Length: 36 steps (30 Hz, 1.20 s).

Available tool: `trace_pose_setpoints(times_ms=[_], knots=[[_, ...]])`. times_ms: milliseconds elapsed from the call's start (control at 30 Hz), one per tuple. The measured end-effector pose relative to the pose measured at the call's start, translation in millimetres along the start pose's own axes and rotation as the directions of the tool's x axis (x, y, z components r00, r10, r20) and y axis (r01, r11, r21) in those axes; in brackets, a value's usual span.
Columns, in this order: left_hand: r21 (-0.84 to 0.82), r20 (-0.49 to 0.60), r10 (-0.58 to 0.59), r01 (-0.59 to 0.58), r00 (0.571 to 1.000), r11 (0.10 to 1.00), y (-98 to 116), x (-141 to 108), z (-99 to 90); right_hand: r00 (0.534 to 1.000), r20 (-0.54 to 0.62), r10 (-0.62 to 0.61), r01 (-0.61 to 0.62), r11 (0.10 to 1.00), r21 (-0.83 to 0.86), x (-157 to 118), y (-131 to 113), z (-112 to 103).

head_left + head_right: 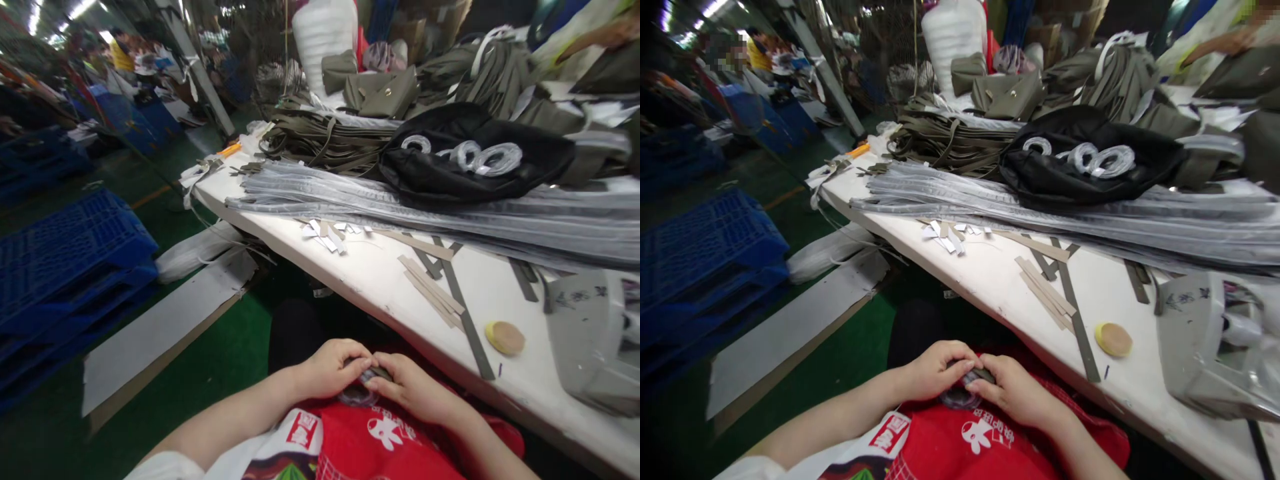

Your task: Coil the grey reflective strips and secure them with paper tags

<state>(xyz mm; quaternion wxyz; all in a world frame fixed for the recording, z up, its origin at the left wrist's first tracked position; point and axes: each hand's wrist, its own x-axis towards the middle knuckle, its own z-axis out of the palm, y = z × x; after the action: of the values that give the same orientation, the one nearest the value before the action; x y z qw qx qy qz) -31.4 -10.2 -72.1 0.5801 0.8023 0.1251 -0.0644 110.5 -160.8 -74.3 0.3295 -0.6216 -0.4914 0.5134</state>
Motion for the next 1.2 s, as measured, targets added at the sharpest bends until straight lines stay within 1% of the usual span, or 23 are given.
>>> trace_pose_setpoints(times_ms=[67,133,167,200,233,267,300,333,367,400,433,467,533,600,667,733,833,900,967,1033,1100,1200], knots=[[0.060,-0.009,0.022,-0.021,1.000,0.998,1,0,2.6,0.999,0.002,0.047,-0.047,0.997,-0.055,-2,-4,-6],[0.096,-0.012,0.006,-0.005,1.000,0.995,2,0,4.1,0.998,-0.036,0.057,-0.060,0.995,-0.083,-3,-6,-20],[0.101,-0.014,-0.008,0.009,1.000,0.995,2,0,4.2,0.993,-0.106,0.048,-0.058,0.994,-0.097,-4,-6,-32],[0.094,-0.018,-0.022,0.024,1.000,0.995,2,0,4.1,0.975,-0.217,0.034,-0.062,0.991,-0.121,-3,-6,-45],[0.078,-0.023,-0.037,0.039,0.999,0.996,2,0,3.7,0.935,-0.355,0.018,-0.081,0.983,-0.162,-2,-4,-60],[0.059,-0.029,-0.051,0.053,0.998,0.997,3,1,3.2,0.868,-0.497,-0.002,-0.127,0.966,-0.226,-1,0,-76],[0.043,-0.032,-0.062,0.063,0.998,0.997,3,1,2.7,0.788,-0.616,-0.029,-0.198,0.934,-0.297,2,4,-91],[0.032,-0.037,-0.071,0.072,0.997,0.997,3,1,2.3,0.710,-0.702,-0.058,-0.278,0.893,-0.355,5,10,-107],[0.027,-0.043,-0.076,0.078,0.996,0.997,4,0,2.1,0.649,-0.756,-0.086,-0.350,0.849,-0.397,10,15,-120],[0.027,-0.047,-0.080,0.082,0.996,0.996,5,0,2.1,0.608,-0.786,-0.106,-0.406,0.810,-0.424,16,20,-133],[0.029,-0.050,-0.083,0.085,0.995,0.996,6,0,2.3,0.582,-0.804,-0.122,-0.445,0.780,-0.440,24,25,-144],[0.030,-0.053,-0.088,0.090,0.995,0.996,6,0,2.6,0.566,-0.814,-0.135,-0.468,0.760,-0.451,32,28,-153],[0.029,-0.062,-0.101,0.103,0.993,0.994,8,0,3.4,0.561,-0.811,-0.165,-0.488,0.726,-0.485,49,29,-169],[0.027,-0.071,-0.112,0.114,0.991,0.993,7,0,3.8,0.581,-0.792,-0.189,-0.498,0.687,-0.529,64,25,-181],[0.030,-0.080,-0.115,0.118,0.990,0.993,6,0,3.3,0.602,-0.777,-0.183,-0.513,0.658,-0.552,72,19,-188],[0.031,-0.095,-0.114,0.118,0.989,0.993,2,-1,2.6,0.625,-0.768,-0.143,-0.539,0.633,-0.557,71,13,-188],[0.000,-0.127,-0.122,0.123,0.984,0.992,-3,-4,2.2,0.672,-0.739,-0.051,-0.588,0.570,-0.574,58,14,-172],[-0.029,-0.139,-0.126,0.123,0.982,0.992,-6,-4,2.6,0.687,-0.726,0.005,-0.626,0.511,-0.589,45,18,-154],[-0.043,-0.134,-0.125,0.121,0.983,0.992,-8,-4,3.2,0.686,-0.727,0.041,-0.659,0.458,-0.596,33,24,-138],[-0.047,-0.119,-0.124,0.119,0.985,0.992,-9,-3,3.7,0.681,-0.730,0.053,-0.677,0.424,-0.601,25,29,-126],[-0.055,-0.102,-0.123,0.118,0.987,0.991,-8,-1,3.9,0.681,-0.730,0.048,-0.681,0.409,-0.608,20,33,-120],[-0.057,-0.090,-0.112,0.107,0.990,0.993,-7,2,3.8,0.673,-0.740,0.019,-0.681,0.406,-0.609,17,38,-120]])
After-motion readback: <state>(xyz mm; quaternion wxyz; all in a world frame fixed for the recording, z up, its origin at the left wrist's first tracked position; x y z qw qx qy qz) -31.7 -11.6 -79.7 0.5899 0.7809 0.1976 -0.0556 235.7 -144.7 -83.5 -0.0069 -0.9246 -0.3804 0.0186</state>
